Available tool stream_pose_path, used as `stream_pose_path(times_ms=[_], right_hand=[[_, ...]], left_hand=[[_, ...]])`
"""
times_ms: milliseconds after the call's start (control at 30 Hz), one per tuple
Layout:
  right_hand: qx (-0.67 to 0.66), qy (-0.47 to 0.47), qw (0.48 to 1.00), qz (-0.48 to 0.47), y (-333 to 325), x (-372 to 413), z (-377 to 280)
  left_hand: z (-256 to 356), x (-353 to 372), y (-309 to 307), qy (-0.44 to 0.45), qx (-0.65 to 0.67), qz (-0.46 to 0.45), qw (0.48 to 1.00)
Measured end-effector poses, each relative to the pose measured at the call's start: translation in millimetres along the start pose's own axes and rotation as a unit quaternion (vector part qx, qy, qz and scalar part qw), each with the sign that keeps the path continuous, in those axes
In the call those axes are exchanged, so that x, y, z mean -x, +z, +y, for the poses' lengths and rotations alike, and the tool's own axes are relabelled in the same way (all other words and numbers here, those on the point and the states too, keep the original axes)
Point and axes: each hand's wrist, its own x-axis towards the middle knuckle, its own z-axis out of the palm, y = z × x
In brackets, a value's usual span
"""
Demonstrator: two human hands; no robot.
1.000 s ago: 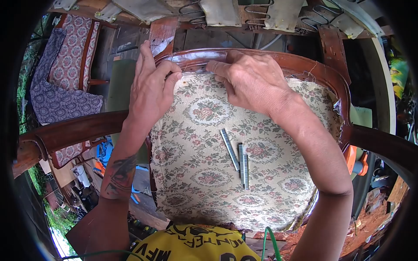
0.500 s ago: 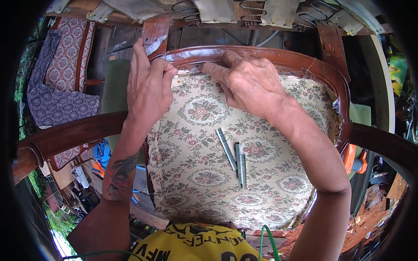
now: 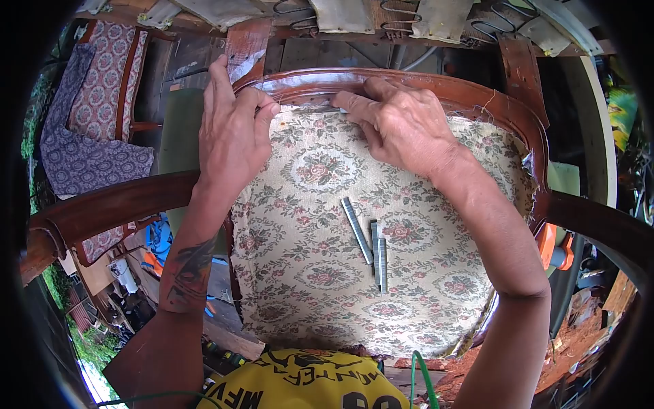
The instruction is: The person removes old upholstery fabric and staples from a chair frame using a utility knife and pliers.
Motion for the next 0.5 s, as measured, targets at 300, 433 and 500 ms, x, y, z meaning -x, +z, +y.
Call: stream_pose_path(times_ms=[300, 433, 500], right_hand=[[-0.015, 0.009, 1.000, -0.007, 2.2, -0.3, 3.8], [-0.020, 0.020, 1.000, -0.008, 1.8, 0.1, 4.1], [-0.021, 0.018, 1.000, -0.002, 0.6, 0.2, 4.3]], left_hand=[[-4.1, 1.8, 1.3, 0.007, 0.007, 0.018, 1.000], [-7.6, 3.2, 1.6, 0.012, 0.006, 0.030, 0.999], [-5.6, 2.2, 1.9, 0.016, 0.009, 0.024, 1.000]])
